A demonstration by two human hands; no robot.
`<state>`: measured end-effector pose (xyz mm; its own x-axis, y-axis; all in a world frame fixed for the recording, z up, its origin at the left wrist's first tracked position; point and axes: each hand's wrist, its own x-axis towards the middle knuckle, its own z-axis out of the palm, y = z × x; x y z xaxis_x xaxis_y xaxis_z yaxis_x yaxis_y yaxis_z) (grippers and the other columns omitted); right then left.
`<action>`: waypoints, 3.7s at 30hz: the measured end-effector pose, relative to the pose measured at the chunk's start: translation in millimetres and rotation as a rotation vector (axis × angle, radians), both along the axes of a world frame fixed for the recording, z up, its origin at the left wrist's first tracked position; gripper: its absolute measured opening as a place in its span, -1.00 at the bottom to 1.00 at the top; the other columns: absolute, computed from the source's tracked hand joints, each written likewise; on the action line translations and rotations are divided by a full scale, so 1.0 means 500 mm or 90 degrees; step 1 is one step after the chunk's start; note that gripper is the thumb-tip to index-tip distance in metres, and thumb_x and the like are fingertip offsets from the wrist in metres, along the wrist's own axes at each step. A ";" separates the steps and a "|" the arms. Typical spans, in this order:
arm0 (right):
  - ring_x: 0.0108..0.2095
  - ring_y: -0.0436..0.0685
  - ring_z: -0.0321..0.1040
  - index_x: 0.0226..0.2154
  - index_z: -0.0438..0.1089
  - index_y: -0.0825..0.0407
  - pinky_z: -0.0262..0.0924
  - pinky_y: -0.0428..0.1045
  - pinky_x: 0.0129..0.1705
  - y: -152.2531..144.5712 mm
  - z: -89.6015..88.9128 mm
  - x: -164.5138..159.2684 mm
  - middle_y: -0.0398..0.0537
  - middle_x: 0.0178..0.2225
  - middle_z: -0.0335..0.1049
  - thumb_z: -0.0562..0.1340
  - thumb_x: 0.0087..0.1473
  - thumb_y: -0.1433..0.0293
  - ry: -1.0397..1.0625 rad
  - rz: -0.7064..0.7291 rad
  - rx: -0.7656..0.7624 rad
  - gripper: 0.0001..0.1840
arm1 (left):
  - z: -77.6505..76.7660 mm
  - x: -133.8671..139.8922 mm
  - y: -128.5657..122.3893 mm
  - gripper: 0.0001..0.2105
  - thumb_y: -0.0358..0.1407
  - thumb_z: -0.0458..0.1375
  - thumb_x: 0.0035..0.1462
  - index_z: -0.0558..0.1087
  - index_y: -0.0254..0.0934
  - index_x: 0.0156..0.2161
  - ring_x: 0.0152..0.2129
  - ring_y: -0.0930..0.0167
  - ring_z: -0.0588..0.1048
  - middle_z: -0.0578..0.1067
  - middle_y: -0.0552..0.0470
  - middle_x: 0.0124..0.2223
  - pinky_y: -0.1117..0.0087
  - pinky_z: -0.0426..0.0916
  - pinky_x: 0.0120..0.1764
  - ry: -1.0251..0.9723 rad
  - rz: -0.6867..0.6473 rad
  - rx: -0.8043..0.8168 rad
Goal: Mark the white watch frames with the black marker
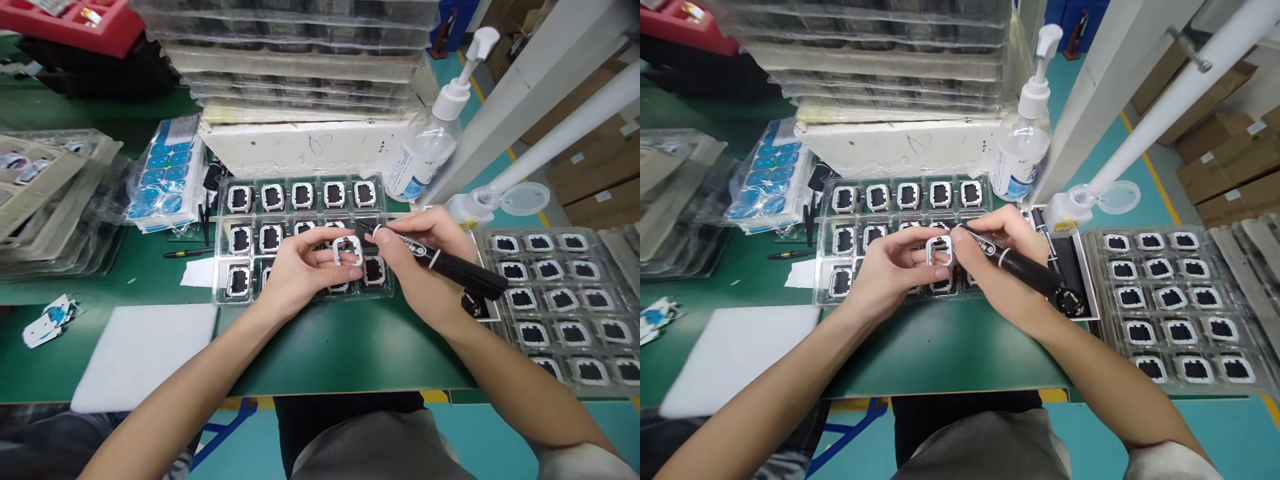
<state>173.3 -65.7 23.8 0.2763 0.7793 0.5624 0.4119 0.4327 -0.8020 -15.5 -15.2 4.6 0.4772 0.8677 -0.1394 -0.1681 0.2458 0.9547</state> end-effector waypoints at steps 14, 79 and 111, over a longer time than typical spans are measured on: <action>-0.40 0.05 0.57 -0.33 0.42 -0.04 0.49 -0.02 -0.36 0.021 0.005 0.014 -0.24 -0.40 0.51 0.42 0.24 0.38 0.104 -0.046 0.049 -0.83 | -0.021 0.049 0.081 -0.57 -0.06 0.38 0.23 0.59 -0.21 0.13 0.28 -0.11 0.31 0.40 -0.31 0.30 -0.27 0.23 0.31 0.478 -0.014 0.796; -0.28 0.19 0.63 -0.16 0.51 -0.18 0.56 0.12 -0.28 -0.028 0.024 -0.008 -0.09 -0.20 0.65 0.36 0.20 0.51 -0.135 0.121 0.079 -0.75 | -0.011 0.002 -0.047 -0.63 -0.37 0.40 0.24 0.52 -0.16 0.13 -0.14 0.39 0.72 0.67 -0.02 0.01 0.45 0.69 -0.04 0.129 0.142 0.474; -0.34 0.17 0.60 -0.22 0.48 -0.23 0.58 0.13 -0.31 -0.031 0.030 -0.013 -0.17 -0.24 0.65 0.37 0.17 0.51 -0.164 0.099 0.047 -0.74 | -0.005 0.003 -0.060 -0.67 -0.33 0.36 0.30 0.53 -0.11 0.14 -0.19 0.39 0.74 0.71 0.05 -0.07 0.41 0.71 -0.06 0.195 0.177 0.541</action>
